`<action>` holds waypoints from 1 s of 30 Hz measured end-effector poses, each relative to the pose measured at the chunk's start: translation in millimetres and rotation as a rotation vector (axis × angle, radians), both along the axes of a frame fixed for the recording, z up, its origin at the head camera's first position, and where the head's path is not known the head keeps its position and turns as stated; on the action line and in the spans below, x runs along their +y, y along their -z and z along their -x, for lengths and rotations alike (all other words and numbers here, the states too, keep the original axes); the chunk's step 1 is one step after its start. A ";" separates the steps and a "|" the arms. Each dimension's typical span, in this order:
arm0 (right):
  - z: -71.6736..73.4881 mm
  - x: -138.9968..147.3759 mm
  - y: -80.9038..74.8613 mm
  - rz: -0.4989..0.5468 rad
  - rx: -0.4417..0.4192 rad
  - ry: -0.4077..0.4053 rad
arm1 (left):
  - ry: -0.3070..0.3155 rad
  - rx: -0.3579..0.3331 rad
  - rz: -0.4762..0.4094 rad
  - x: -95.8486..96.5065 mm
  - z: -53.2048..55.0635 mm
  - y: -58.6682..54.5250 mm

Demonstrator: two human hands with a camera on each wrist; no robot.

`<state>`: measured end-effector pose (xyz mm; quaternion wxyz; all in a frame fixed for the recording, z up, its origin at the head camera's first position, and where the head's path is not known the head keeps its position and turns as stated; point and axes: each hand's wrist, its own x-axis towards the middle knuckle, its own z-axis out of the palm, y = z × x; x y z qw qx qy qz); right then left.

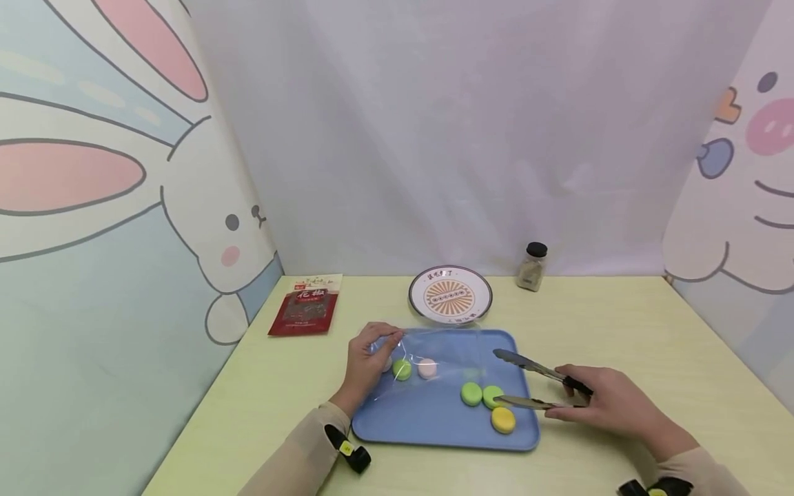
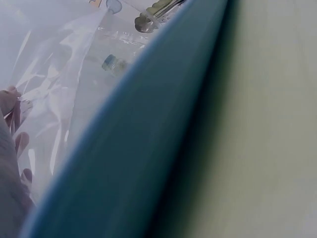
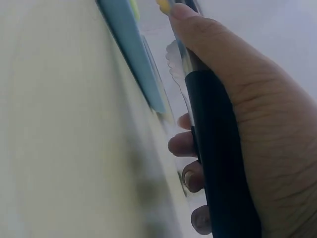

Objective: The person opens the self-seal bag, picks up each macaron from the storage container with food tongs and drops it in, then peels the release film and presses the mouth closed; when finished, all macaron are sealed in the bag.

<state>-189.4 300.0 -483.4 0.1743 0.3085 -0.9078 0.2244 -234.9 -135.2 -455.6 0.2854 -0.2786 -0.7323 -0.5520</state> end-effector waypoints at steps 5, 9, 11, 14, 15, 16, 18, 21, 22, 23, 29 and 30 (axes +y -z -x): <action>-3.4 -6.6 -6.4 -0.087 0.063 0.055 | -0.002 -0.021 0.005 -1.5 -1.2 1.4; -5.9 -12.3 -10.1 -0.143 0.102 0.081 | -0.005 -0.028 0.002 -2.4 -2.3 1.2; -7.2 -15.8 -13.4 -0.150 0.121 0.070 | -0.008 -0.028 -0.001 -2.7 -2.3 1.0; -9.8 -20.8 -20.3 -0.150 0.157 0.031 | -0.015 -0.029 -0.007 -2.3 -1.5 0.9; -10.7 -22.2 -23.1 -0.150 0.171 0.014 | -0.018 -0.030 -0.010 -2.1 -1.2 0.9; -11.5 -23.5 -25.8 -0.152 0.186 -0.003 | -0.021 -0.031 -0.011 -2.0 -1.1 0.7; -13.7 -25.1 -31.9 -0.149 0.222 -0.032 | -0.028 -0.034 -0.017 -1.4 -0.7 0.3; -16.7 -27.2 -40.4 -0.113 0.261 -0.089 | -0.035 -0.038 -0.025 -0.7 -1.0 -1.1; -17.4 -28.6 -42.1 -0.102 0.266 -0.106 | -0.037 -0.040 -0.026 -0.6 -1.2 -1.6; -18.2 -30.4 -43.5 -0.097 0.269 -0.121 | -0.041 -0.042 -0.026 -0.4 -1.4 -2.1; -17.7 -45.2 -44.9 -0.154 0.237 -0.148 | -0.064 -0.055 -0.038 1.1 -3.1 -0.8; -17.4 -44.7 -46.7 -0.148 0.241 -0.153 | -0.071 -0.061 -0.046 1.8 -2.8 0.3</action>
